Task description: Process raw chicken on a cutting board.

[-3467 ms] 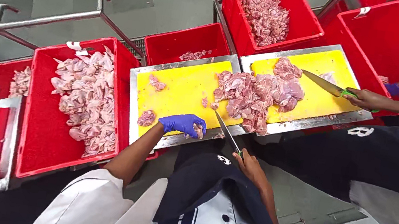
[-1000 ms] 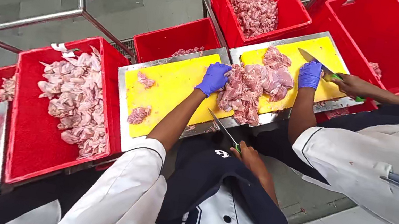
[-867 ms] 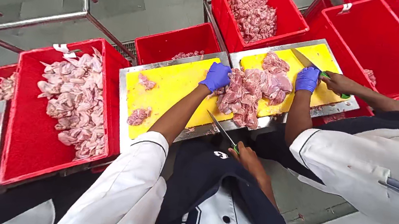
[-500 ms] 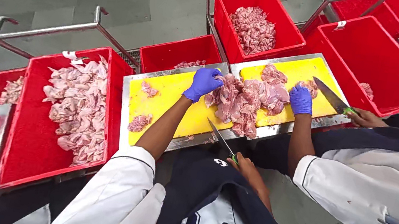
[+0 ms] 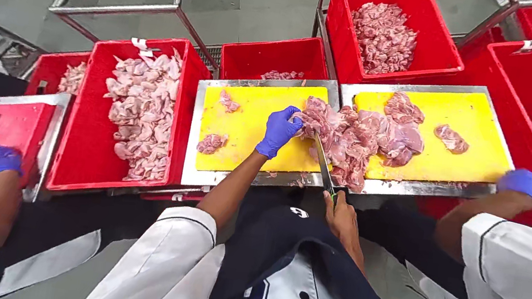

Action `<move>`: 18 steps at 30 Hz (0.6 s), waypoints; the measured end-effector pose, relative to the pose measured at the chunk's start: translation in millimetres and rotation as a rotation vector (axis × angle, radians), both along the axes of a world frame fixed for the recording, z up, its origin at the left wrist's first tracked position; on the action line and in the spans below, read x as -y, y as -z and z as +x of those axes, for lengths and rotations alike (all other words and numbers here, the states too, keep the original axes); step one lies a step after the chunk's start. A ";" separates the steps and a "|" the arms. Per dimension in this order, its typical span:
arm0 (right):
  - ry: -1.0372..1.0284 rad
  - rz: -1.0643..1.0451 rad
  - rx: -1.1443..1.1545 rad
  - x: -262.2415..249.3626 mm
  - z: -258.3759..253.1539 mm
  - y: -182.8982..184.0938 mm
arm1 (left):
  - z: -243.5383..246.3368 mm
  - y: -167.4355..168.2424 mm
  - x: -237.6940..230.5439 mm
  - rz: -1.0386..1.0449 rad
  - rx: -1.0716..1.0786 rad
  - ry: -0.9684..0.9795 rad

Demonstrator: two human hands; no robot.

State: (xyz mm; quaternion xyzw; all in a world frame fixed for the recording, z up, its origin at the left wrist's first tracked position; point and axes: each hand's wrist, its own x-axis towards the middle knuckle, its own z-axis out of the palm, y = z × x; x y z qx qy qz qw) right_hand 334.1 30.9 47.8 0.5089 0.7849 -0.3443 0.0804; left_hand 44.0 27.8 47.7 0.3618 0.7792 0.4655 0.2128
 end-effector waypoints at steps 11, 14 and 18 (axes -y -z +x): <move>0.200 0.055 -0.043 -38.3 14.7 -9.7 | 14.9 -22.3 -9.5 -0.118 -0.087 0.087; 0.124 0.097 -0.201 -26.2 6.7 -12.9 | 13.2 -28.3 -13.3 -0.132 0.004 0.053; 0.125 0.023 -0.217 -23.8 -25.9 13.0 | 8.4 -37.2 -15.8 -0.175 0.135 0.070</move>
